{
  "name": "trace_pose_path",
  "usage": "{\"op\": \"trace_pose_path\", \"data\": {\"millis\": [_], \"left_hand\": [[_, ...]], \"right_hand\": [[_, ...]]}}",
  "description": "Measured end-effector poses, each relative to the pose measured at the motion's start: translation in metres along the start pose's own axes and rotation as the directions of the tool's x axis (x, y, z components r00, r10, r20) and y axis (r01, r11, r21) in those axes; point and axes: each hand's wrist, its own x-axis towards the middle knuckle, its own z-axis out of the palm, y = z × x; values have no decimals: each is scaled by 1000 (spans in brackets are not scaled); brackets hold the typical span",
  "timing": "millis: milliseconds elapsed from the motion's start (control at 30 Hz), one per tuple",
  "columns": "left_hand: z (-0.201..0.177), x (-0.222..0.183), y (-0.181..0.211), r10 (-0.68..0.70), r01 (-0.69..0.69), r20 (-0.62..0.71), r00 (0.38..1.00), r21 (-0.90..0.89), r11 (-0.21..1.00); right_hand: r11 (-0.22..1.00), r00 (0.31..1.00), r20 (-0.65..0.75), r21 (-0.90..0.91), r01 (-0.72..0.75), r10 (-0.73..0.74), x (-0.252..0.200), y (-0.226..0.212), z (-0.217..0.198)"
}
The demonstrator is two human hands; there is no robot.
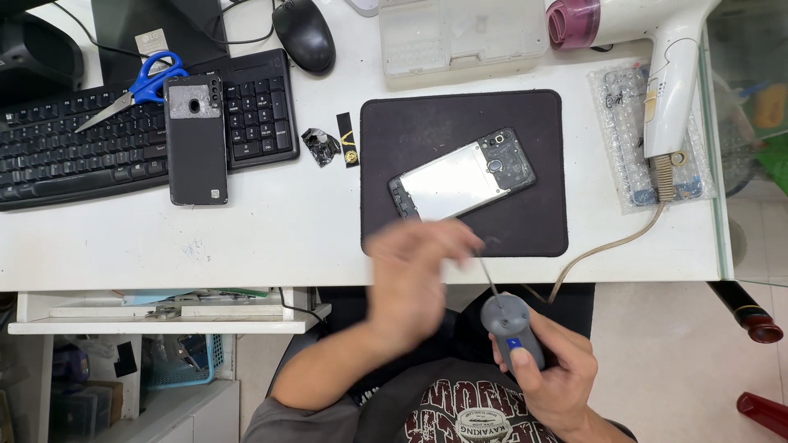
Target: The person removes the back cover of a smartphone and uses a soldering iron to heat the edges of the internal components. They then use a metal prying tool to separate the screen assembly from the phone's frame, working along the perimeter to detach it.
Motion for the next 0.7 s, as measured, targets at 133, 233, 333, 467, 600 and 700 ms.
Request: {"op": "trace_pose_path", "data": {"millis": [133,233,333,467,600,700], "left_hand": [[-26,22,28,161,-146,-161,974,104,984],[-33,22,22,31,19,-103,994,451,892],[-37,29,17,-126,144,-70,989,587,797],[-44,54,23,-135,138,-59,989,695,706],[-46,93,36,-157,46,13,988,930,365],[-38,114,42,-127,-177,210,970,957,231]], "right_hand": [[996,995,38,-14,-90,91,-3,1,-2],[996,996,33,-40,-81,82,4,-1,-16],[995,997,9,-60,-75,76,14,-4,-28],[992,996,-28,-96,-87,85,22,-8,-37],[992,991,-84,-56,-109,104,23,-8,-42],[990,984,-139,-64,-124,114,22,-5,-48]]}}
